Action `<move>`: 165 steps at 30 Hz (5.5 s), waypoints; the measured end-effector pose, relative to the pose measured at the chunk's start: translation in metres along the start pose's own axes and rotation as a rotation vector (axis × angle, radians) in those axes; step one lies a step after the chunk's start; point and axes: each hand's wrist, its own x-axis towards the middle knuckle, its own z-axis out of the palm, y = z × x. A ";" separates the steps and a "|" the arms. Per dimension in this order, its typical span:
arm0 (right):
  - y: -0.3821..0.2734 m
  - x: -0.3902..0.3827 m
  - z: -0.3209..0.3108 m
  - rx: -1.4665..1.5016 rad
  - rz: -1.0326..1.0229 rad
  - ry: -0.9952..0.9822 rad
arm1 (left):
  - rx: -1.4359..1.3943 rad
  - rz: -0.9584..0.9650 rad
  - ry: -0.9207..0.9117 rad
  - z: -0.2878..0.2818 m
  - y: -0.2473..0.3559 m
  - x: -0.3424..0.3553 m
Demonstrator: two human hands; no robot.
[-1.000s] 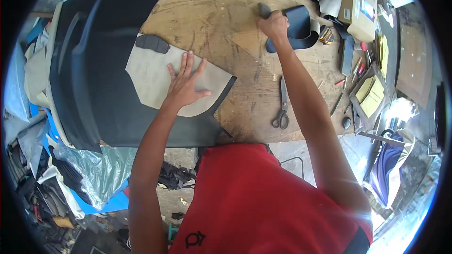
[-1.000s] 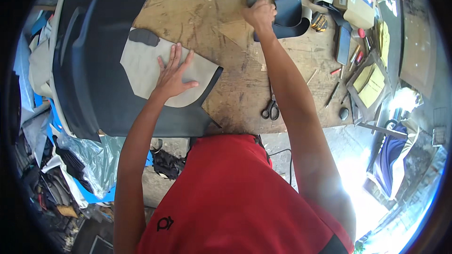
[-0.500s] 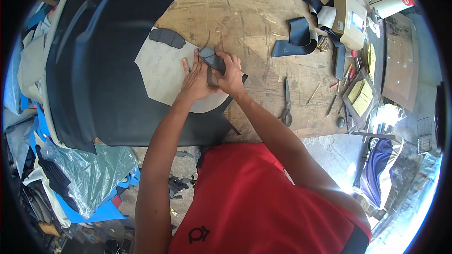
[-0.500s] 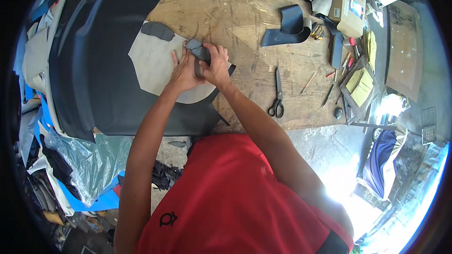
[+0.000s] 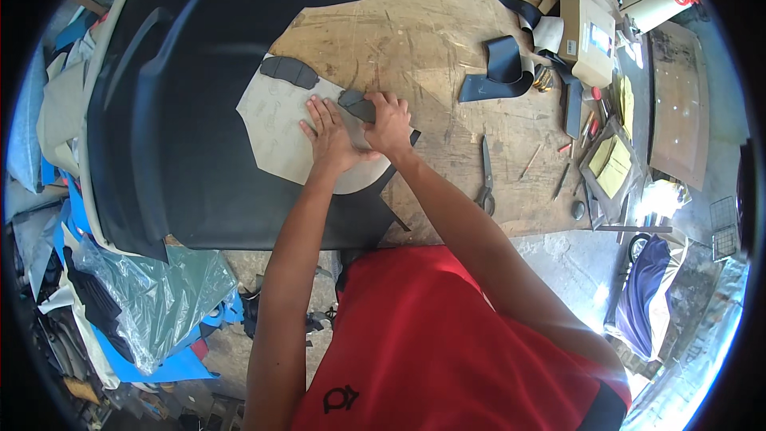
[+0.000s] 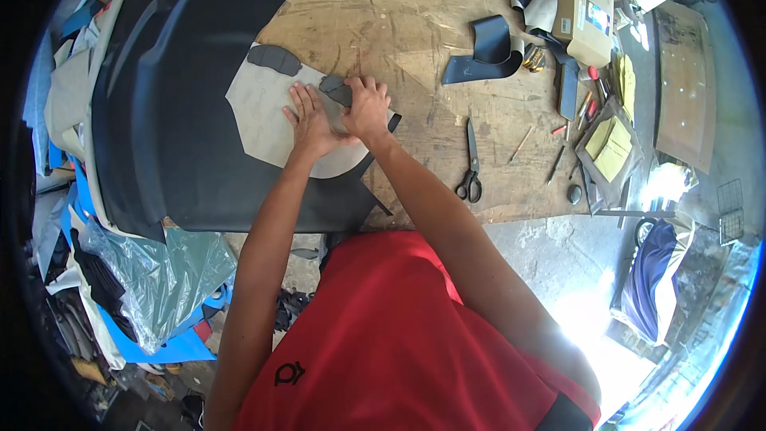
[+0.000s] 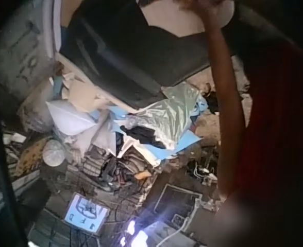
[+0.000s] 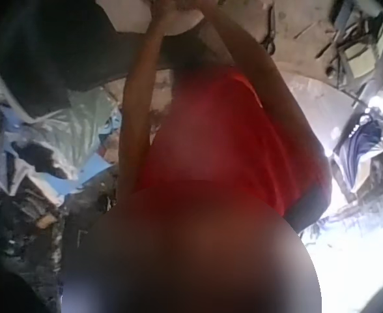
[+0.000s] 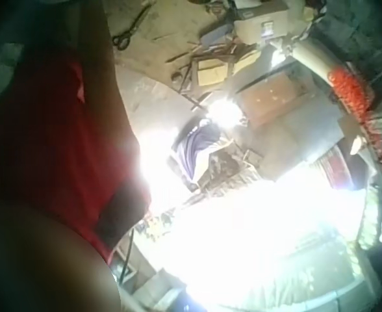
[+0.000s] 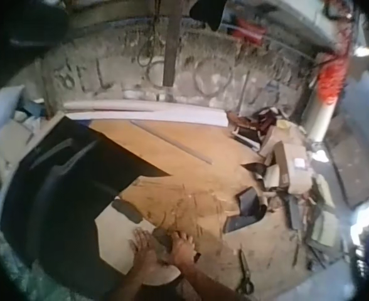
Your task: Cutting and marking upholstery material using patterns and scissors.
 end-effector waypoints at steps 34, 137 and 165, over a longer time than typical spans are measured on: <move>0.173 -0.201 -0.166 -0.078 0.375 -0.134 | 0.084 0.193 0.255 0.059 0.128 -0.056; 0.110 0.159 -0.069 0.246 0.217 -2.071 | -0.324 -0.443 0.407 0.054 0.048 -0.179; 0.120 0.104 -0.075 0.478 0.244 -2.005 | -0.329 -0.457 0.379 0.054 0.046 -0.183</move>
